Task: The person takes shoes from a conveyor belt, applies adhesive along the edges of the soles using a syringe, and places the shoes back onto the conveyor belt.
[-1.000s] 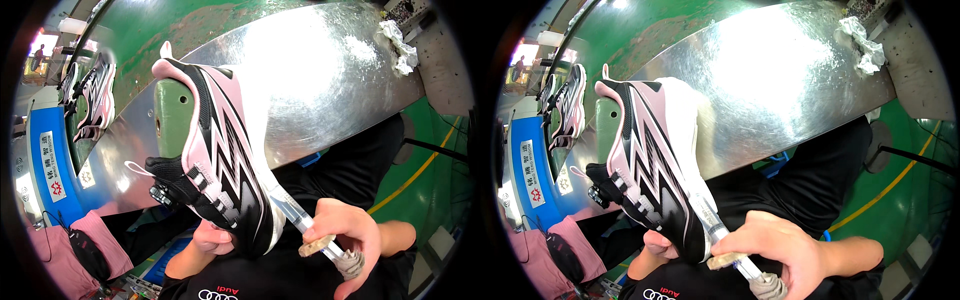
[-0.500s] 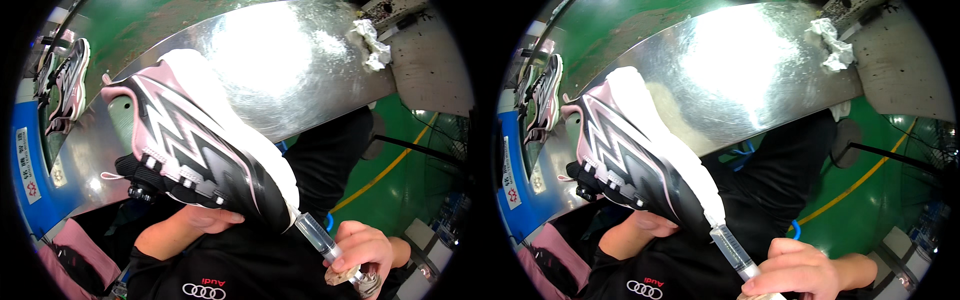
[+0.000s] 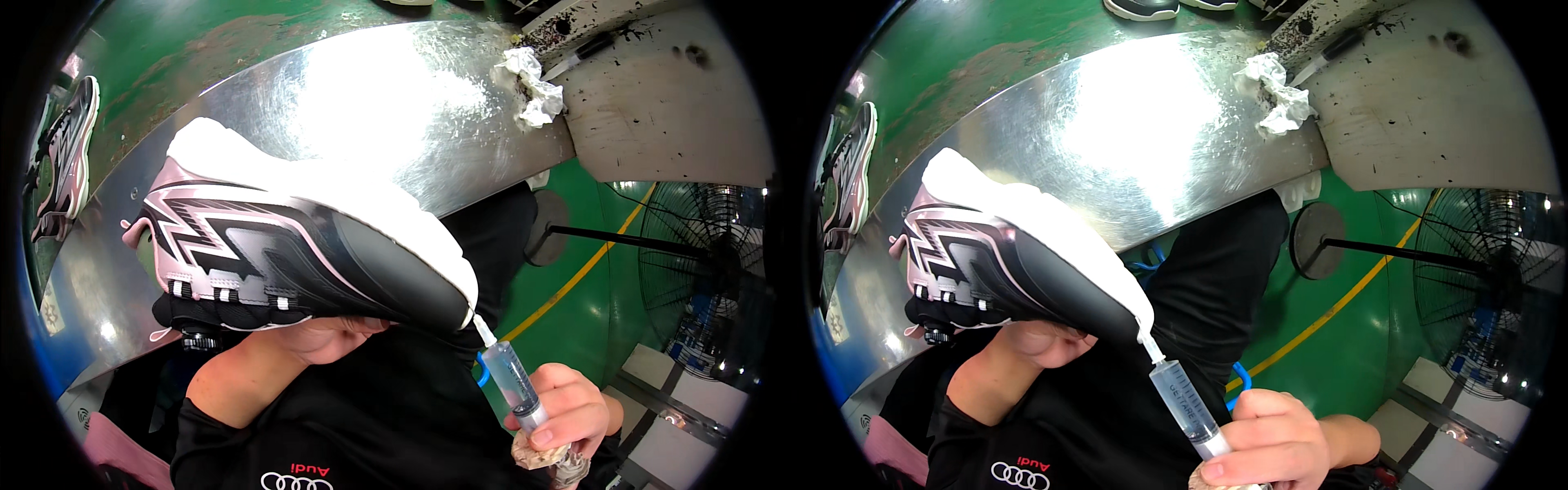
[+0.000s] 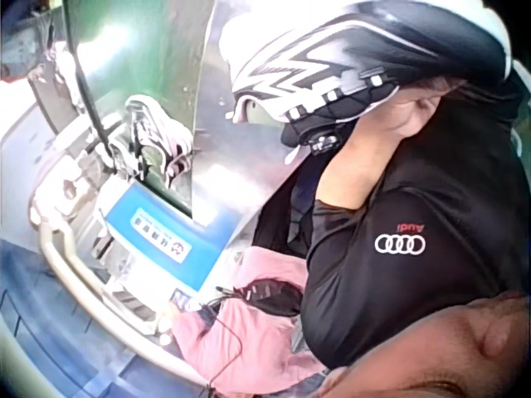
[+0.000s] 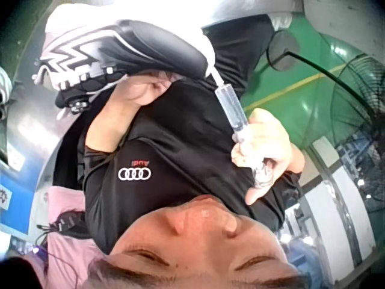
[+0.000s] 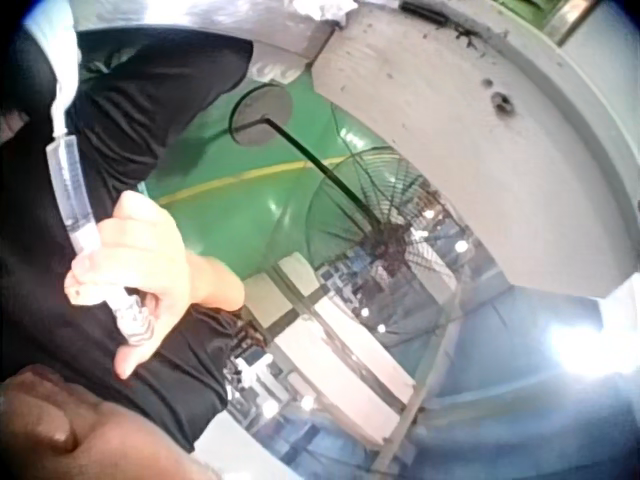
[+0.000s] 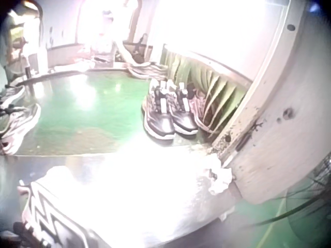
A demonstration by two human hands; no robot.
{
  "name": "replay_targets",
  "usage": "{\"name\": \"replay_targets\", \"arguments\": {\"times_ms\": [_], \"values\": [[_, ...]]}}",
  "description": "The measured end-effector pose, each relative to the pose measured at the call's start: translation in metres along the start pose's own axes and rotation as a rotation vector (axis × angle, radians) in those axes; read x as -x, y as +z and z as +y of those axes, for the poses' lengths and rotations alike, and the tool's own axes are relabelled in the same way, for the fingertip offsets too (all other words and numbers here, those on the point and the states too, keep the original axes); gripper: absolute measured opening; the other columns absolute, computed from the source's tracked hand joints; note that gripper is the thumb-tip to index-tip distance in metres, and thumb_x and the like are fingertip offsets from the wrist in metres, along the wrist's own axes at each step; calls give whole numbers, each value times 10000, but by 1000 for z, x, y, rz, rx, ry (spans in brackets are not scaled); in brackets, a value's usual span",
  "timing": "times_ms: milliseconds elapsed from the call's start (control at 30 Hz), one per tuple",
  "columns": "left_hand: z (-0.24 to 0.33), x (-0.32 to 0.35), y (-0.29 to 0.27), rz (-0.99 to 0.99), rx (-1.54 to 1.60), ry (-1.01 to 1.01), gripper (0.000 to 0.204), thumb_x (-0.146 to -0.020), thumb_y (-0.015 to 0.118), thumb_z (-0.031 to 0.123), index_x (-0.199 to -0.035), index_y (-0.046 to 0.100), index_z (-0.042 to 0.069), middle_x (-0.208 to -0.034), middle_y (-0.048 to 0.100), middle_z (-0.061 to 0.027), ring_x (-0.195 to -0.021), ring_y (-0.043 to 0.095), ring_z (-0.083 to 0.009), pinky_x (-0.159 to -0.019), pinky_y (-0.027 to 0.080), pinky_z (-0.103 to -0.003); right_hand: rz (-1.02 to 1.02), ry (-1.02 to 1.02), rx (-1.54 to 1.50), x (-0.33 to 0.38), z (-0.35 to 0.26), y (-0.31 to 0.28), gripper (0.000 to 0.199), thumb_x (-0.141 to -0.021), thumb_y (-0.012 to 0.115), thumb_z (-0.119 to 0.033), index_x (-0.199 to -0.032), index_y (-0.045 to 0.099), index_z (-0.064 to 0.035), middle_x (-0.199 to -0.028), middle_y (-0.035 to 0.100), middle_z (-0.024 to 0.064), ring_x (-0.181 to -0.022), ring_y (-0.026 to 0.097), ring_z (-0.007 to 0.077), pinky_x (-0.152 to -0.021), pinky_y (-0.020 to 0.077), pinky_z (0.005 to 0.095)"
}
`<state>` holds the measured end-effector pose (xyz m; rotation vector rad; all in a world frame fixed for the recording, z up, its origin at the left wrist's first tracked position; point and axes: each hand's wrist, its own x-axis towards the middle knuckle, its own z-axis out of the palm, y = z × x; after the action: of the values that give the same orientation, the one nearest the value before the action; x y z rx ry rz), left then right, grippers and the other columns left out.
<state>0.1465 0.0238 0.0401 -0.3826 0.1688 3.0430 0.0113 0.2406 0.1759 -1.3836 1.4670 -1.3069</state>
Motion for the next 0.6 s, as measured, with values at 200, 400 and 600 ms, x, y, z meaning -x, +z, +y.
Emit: {"name": "replay_targets", "arguments": {"times_ms": [200, 400, 600], "values": [[0, -17, 14, 34, 74, 68, 773, -683, 663, -79, -1345, 381, 205, -1257, 522, -61, -1170, 500, -193, -963, 451, -358, -67, -19, 93, -10, 2, -1, 369, -740, 722, -303, -1014, 594, -90, -934, 599, 95, -668, 511, 203, -554, 404, 285], [2, -28, 12, -61, 120, 65, 682, -743, 629, -77, -1333, 394, 172, -1215, 553, -76, -1113, 550, -204, -934, 485, -344, 30, -109, 402, -17, 12, 20, 580, -602, 778, -500, -989, 597, -108, -830, 587, 43, -616, 431, 152, -491, 317, 252], [7, -25, 20, -83, 85, 66, 232, -815, 593, -44, -1018, 640, 58, -1000, 655, -44, -951, 612, -161, -919, 472, -345, 114, -220, 780, -20, 27, 31, 589, -611, 771, -514, -1007, 574, -126, -738, 568, -3, -555, 330, 118, -477, 233, 242]]}}
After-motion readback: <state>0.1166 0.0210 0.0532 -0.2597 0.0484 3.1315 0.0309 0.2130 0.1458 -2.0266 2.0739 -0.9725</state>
